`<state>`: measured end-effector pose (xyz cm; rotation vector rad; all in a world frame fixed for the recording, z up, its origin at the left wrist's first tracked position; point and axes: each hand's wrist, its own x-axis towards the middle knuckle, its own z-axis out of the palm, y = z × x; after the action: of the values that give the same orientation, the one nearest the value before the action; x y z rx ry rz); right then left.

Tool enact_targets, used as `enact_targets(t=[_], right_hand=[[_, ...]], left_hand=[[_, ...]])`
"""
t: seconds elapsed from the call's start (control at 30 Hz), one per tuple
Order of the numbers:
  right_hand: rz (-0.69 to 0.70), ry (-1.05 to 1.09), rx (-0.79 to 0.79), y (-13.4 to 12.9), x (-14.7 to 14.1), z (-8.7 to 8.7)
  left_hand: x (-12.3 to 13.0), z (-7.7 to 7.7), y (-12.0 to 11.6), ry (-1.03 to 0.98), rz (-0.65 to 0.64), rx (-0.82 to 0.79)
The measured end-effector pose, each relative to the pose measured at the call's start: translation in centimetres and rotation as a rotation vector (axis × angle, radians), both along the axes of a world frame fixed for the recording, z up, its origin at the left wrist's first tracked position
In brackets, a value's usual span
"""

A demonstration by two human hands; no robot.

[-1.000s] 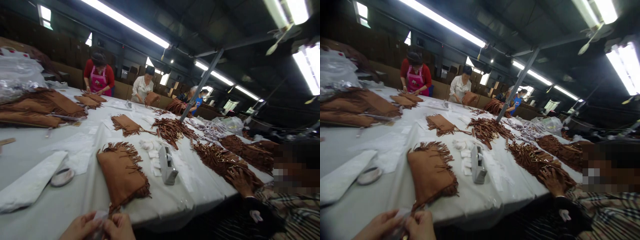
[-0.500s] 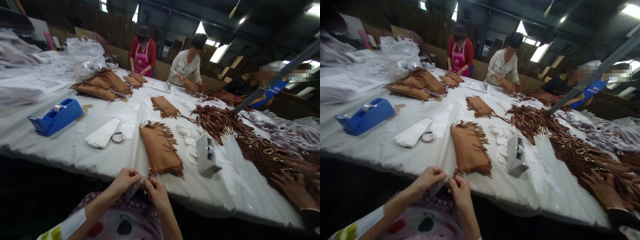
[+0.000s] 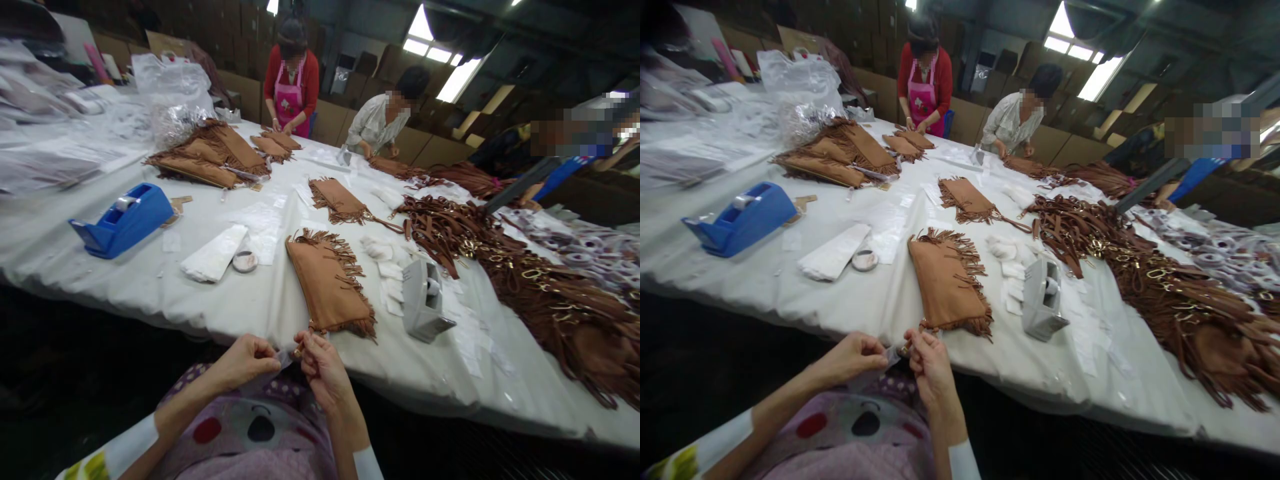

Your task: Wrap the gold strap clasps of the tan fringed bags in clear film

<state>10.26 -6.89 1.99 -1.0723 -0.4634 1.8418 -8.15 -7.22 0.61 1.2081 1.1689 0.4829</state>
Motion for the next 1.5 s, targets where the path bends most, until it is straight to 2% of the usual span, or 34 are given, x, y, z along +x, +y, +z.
enact_targets(t=[0.17, 0.33, 0.6, 0.73, 0.83, 0.9, 1.0, 1.13, 1.2, 1.37, 1.5], right_hand=[[-0.012, -0.081, 0.025, -0.1, -0.4, 0.0], [-0.032, -0.175, 0.036, -0.1, -0.8, -0.5], [-0.041, -0.265, 0.023, -0.5, -1.7, -1.7], [-0.025, -0.4, 0.098, -0.9, -1.4, -2.0], [-0.095, -0.593, 0.199, -1.4, -0.3, -2.1], [-0.205, -0.654, 0.257, -1.8, 0.6, -1.9], [-0.322, -0.55, 0.194, -2.2, 1.2, -1.3], [-0.266, -0.102, -0.103, -1.5, 0.6, -0.8], [-0.262, 0.059, -0.166, -0.7, 0.0, -0.7], [-0.344, 0.104, -0.199, 0.7, -1.0, -1.3], [-0.342, 0.016, -0.116, 0.6, -1.2, -1.7]], left_hand=[[0.3, 0.5, 0.2, -0.009, -0.032, 0.005], [0.6, 0.3, 0.4, -0.031, -0.036, -0.007], [2.5, -0.4, 0.4, -0.143, 0.054, -0.011], [3.4, -0.4, 0.2, -0.257, 0.09, 0.01], [3.2, 0.4, 0.3, -0.267, 0.091, -0.026], [2.8, 1.0, 0.4, -0.284, 0.085, -0.068], [2.2, 1.5, 0.5, -0.315, 0.058, -0.125], [1.5, 1.1, 0.3, -0.348, -0.059, -0.15], [1.3, 0.8, 0.2, -0.345, -0.103, -0.178], [1.2, 0.5, 0.2, -0.246, -0.109, -0.185], [2.2, 0.5, 0.7, -0.194, -0.063, -0.135]])
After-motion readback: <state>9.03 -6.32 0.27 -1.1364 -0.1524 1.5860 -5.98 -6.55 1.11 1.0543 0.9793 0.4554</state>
